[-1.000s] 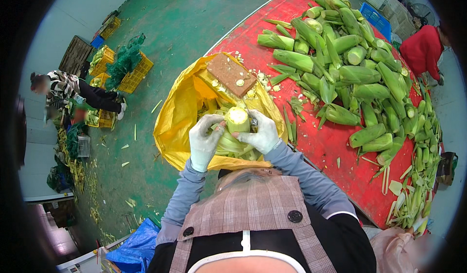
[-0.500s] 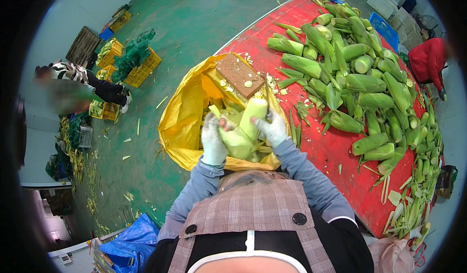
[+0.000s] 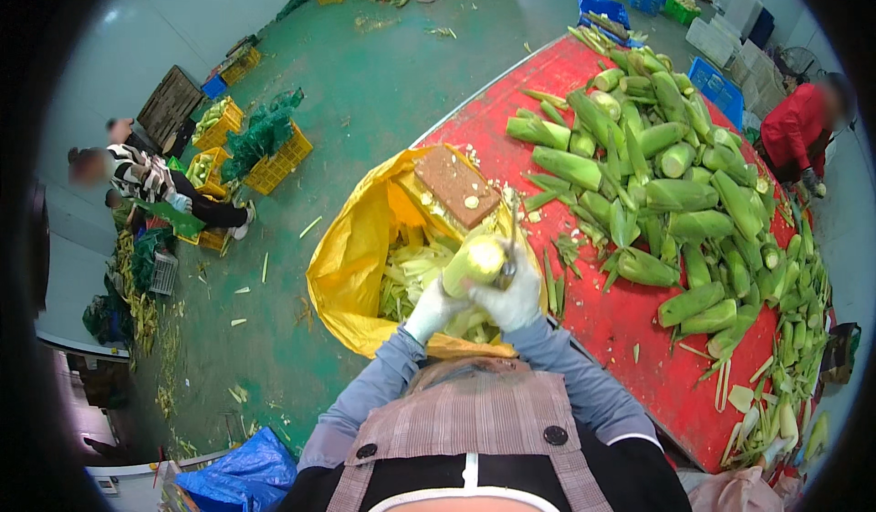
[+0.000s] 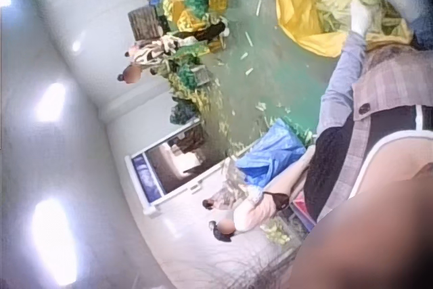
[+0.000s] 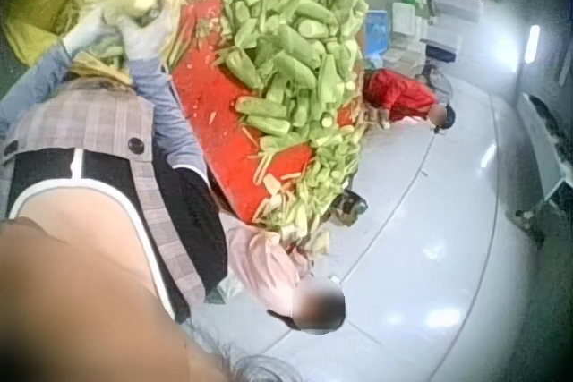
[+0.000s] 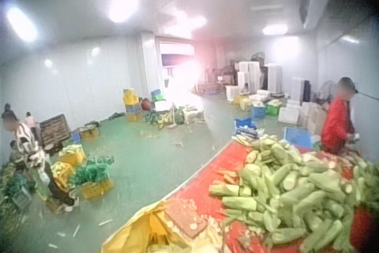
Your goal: The person peels corn cobs by hand, removing the green husks and silk. They use a knife to trim the ends of the cobs and place the cleaned corn into a red plastic basket. The person works at a red table in a busy processing area.
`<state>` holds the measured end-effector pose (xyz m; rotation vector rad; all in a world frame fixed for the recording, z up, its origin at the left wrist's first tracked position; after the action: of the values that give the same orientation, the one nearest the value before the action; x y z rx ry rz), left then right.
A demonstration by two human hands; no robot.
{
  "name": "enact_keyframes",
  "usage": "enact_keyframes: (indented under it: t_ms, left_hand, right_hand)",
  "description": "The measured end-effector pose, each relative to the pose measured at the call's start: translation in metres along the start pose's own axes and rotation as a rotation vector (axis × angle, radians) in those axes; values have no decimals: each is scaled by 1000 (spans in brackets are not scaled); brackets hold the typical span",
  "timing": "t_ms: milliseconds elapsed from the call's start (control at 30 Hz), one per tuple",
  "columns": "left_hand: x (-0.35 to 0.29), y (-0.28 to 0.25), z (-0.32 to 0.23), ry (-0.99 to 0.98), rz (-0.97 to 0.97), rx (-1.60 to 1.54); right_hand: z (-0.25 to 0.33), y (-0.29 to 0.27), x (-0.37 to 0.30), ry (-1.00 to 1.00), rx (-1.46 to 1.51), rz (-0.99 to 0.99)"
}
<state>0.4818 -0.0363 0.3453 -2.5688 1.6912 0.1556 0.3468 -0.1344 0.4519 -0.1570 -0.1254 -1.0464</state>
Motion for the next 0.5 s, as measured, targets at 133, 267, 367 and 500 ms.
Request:
enact_keyframes:
  t_ms: [133,267,367,500]
  left_hand:
    - [2,8,11,-47,55,-282]
    - [-13,2,-19,18,74,59]
    - [-24,-4,-33,31,37,284]
    - [-46,0,-57,55,480,964]
  right_hand:
    - [10,-4,-4,-3,4,18]
    - [8,-14,4,19,-29,40]
    - [8,-15,8,2,15,73]
    - [-11,-28,27,220,173,155]
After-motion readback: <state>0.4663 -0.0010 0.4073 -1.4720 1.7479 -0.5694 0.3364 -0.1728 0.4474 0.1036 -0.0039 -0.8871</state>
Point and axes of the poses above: each hand's wrist, its own x-axis towards the middle knuckle, its own y-axis out of the palm, z = x × y, the point moved 5 cm from there along x, towards the middle knuckle, and after that the axes turned 10 degrees about -x, right-handed, at the moved point
